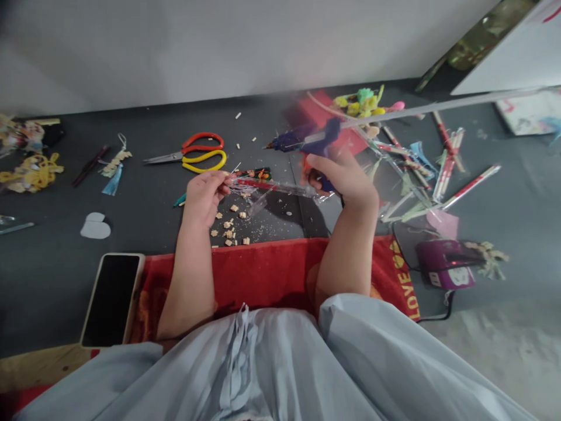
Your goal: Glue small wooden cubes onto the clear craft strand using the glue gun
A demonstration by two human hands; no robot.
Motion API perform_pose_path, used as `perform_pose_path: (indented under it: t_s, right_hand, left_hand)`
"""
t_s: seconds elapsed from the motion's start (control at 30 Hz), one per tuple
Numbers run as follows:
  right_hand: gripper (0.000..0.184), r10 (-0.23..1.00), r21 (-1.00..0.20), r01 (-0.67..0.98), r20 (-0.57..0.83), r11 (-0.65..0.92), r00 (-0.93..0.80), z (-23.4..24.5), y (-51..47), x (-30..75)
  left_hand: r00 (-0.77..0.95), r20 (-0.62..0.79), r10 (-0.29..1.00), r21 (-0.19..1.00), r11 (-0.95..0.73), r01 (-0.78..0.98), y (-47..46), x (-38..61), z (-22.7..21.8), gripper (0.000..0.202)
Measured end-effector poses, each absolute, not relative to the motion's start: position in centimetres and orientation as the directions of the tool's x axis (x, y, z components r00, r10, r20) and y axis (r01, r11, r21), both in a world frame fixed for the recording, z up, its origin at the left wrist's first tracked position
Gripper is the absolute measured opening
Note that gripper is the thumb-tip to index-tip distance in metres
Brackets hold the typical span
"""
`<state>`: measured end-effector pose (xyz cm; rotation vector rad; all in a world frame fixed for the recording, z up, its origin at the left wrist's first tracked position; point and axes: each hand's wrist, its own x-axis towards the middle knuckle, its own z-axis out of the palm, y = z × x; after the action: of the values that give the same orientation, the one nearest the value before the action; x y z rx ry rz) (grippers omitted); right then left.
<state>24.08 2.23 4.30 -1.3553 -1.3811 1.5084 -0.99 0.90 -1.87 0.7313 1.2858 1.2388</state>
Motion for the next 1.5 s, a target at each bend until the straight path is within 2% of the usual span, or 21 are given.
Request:
perform_pose_path:
  t_s: [0.13, 0.3, 0.5, 0.7, 0.93, 1.13, 1.5]
  right_hand:
    - [0.016, 0.925, -0.968, 0.153, -0.238, -0.2, -0.298, 4.4, 2.3, 23.2]
    - [0.024, 0.894, -0.943, 0.252, -0.294, -0.216, -0.337, 4.2, 2.4, 22.3]
    - [0.032, 0.881, -0.961, 0.158, -0.27, -0.225, -0.387, 4.3, 2.1, 21.1]
    - [0.043, 0.868, -0.942, 0.266, -0.3, -0.204, -0.395, 4.5, 2.1, 20.6]
    - [0.041, 0.85, -0.948, 0.247, -0.295, -0.202, -0.437, 4.3, 2.2, 20.5]
    - [0.033, 0.832, -0.959, 0.214, -0.268, -0.184, -0.486, 4.1, 2.4, 20.6]
    - [0.036, 0.811, -0.965, 0.126, -0.261, -0.228, -0.524, 3.6, 2.7, 21.0]
  left_hand:
    - [-0.126, -0.302, 0.945, 0.913, 0.249, -0.324, 0.8, -1.1, -1.7, 0.01]
    - [-0.067, -0.292, 0.954, 0.872, 0.237, -0.428, 0.7, -1.2, -1.6, 0.008]
    - [-0.021, -0.281, 0.96, 0.847, 0.237, -0.476, 0.4, -1.2, -1.2, 0.008]
    - [0.017, -0.253, 0.967, 0.843, 0.229, -0.487, 0.2, -1.2, -0.8, 0.007]
    - [0.016, -0.245, 0.969, 0.857, 0.224, -0.463, 0.1, -1.3, -1.0, 0.008]
    - [0.042, -0.232, 0.972, 0.849, 0.223, -0.478, 0.2, -1.4, -1.3, 0.009]
    - [0.052, -0.21, 0.976, 0.83, 0.206, -0.518, 0.3, -1.4, -1.6, 0.013]
